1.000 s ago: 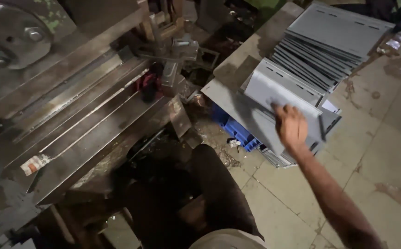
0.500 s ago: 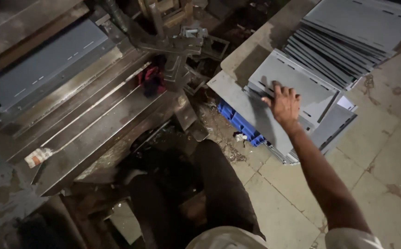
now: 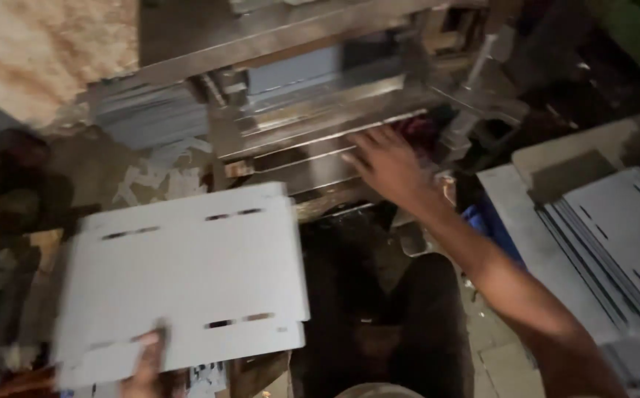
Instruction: The recorder is operating a manual industrial press to stamp or bend rectangular metal sheets.
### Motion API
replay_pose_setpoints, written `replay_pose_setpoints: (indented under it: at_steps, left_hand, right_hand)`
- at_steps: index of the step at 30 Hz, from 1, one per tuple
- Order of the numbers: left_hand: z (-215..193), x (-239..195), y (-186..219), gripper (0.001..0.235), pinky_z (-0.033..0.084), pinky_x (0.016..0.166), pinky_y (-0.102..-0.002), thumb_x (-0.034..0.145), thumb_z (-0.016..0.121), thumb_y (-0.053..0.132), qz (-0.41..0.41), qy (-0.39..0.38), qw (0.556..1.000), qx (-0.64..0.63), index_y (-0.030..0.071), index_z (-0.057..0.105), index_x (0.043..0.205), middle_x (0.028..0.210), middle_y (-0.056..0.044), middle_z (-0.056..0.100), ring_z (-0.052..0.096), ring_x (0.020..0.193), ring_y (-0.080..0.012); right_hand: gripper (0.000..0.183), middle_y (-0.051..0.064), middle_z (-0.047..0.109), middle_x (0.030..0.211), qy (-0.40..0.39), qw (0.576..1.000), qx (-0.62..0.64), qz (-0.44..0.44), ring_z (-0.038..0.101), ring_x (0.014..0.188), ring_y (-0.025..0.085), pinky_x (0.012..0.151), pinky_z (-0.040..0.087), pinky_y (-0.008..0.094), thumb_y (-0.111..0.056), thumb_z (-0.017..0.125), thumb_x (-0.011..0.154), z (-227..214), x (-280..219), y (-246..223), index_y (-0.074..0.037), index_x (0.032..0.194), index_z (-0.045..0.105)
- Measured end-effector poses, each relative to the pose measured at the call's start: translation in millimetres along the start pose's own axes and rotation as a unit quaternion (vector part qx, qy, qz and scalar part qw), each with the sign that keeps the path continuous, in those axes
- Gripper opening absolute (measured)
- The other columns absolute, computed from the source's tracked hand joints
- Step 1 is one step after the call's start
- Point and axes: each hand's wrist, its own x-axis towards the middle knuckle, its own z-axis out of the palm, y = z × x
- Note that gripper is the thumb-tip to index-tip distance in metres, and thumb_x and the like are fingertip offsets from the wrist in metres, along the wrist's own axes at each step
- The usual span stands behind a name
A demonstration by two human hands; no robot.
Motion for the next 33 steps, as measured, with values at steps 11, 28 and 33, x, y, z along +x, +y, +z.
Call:
replay_pose_setpoints:
  at_steps: [11,28,33]
  left_hand:
    - [146.1,-87.6,125.6,0.072,0.039,0.112,-0.051,0.077,0.082,0.041,-0.097,-0.024,0.994,-0.048,-0.006,0.060,0.127,0.129,-0.023,0.061,0.054,0.128,-0.0337]
    - [402.0,-2.2,196.5,0.066,0.065,0.088,-0.046,0.093,0.071,0.036,-0.021,-0.268,0.899,-0.346,-0.008,0.048,0.138,0.129,-0.021,0.063,0.072,0.107,-0.0285]
    - [465.3,44.6,205.4,0.082,0.051,0.106,-0.051,0.090,0.072,0.043,-0.048,-0.278,0.899,-0.334,-0.014,0.043,0.141,0.134,-0.029,0.062,0.074,0.099,-0.0309]
  right_hand:
    - [0.050,0.010,0.064,0.112,-0.038,0.983,-0.149,-0.101,0.059,0.109,0.029,0.094,0.046,0.046,-0.020,0.075,0.093,52.9,75.5,6.0,-0.012,0.139,0.058]
    - [0.028,0.018,0.061,0.098,0.186,0.939,-0.029,0.289,0.057,0.082,0.016,0.066,0.047,0.029,-0.010,0.080,0.106,-129.3,-359.0,-17.5,0.008,0.113,0.060]
    - [0.019,0.011,0.062,0.079,0.110,0.878,-0.004,0.466,0.054,0.067,0.012,0.060,0.042,0.030,-0.010,0.080,0.105,-130.3,-403.0,-15.8,0.003,0.108,0.067]
